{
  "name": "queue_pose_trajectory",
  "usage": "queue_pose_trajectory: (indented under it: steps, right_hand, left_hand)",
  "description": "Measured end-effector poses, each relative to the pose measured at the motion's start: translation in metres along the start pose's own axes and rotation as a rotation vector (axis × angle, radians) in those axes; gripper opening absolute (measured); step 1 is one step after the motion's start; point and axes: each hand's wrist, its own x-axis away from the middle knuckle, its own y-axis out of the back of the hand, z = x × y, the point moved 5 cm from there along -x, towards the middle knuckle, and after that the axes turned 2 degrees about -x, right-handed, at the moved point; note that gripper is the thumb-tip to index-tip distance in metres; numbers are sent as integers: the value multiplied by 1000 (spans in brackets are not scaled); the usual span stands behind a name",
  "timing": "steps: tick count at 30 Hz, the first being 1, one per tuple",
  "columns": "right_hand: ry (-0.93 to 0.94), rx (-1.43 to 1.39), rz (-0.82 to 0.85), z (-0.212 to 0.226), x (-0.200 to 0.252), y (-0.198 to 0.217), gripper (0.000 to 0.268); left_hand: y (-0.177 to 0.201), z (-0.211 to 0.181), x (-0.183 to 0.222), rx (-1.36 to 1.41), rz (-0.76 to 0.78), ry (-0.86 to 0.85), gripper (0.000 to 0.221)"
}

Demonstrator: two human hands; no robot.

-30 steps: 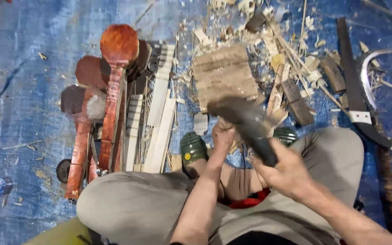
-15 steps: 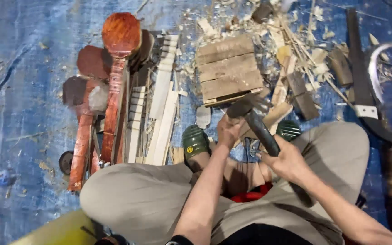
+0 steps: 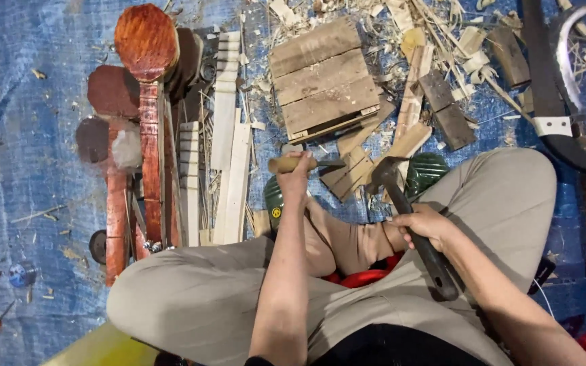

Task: Shaping a piece of wood using a hammer and a chisel while sitting on the floor.

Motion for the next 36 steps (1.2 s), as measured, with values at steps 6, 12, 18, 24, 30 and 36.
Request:
queue_pose_trajectory:
  steps: [6,12,18,24,30,36]
  right_hand:
    - [-8,-7,23,-26,-17,3,21]
    - [-11,-45,36,-29,-20,4,21]
    - [-13,-52,27,4,7,-4,24]
    - [-12,-57,39,14,24,-8,24]
    - [-4,-50,41,12,23,-7,23]
    - [122,55,7,27,41,-15,22]
  left_hand:
    - [-11,-19,26,-15,18,-219,29]
    - [-20,-17,37,-105,105,-384,28]
    - [-26,-37,52,-3,109,-381,23]
    - [-27,-26,45,-115,84,-389,29]
    - [-30,-20,46,-178,79,-327,26]
    - [-47,-12,57,-391,103,-325,15]
